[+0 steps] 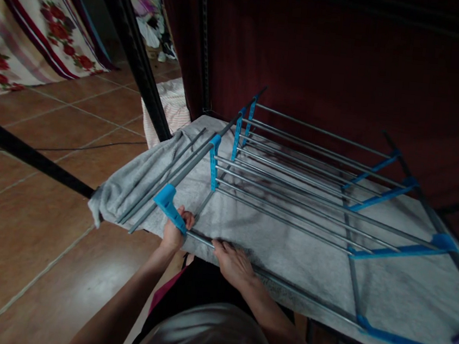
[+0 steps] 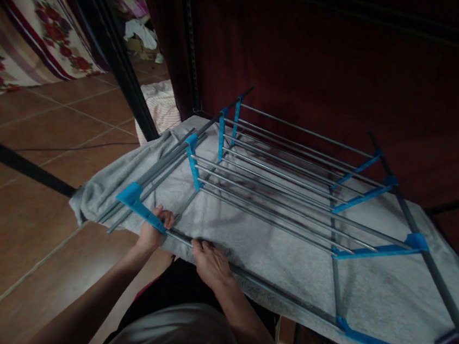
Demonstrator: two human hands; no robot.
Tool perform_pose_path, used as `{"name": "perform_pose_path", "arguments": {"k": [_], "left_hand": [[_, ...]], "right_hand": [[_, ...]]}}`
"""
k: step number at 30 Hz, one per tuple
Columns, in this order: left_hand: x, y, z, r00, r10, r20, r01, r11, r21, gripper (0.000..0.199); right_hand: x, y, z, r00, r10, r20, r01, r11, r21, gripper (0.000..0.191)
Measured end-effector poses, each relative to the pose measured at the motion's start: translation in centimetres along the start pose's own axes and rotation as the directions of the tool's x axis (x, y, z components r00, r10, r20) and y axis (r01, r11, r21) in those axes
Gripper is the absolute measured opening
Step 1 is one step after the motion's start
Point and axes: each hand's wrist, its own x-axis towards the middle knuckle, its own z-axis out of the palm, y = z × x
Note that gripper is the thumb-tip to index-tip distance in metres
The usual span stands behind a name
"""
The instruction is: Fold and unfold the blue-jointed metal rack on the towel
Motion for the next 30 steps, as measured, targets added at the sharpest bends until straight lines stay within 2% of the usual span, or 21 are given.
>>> {"name": "perform_pose_path", "arguments": {"k": [12,30], "left_hand": [[0.2,-0.52,-0.27,1.0,-0.002,-0.02,0.001,1.0,-0.032,0.058],[0.23,-0.68,-0.38,1.0,-0.001,0.0,0.001,1.0,-0.025,0.06]], "right_hand": [[0.05,-0.22,0.1,1.0,0.011,0.004,-0.011,1.0,-0.015,0.043],[0.01,-0.56,0.03,0.998,0.021,-0.055,-0.02,1.0,0.011,0.039]]}}
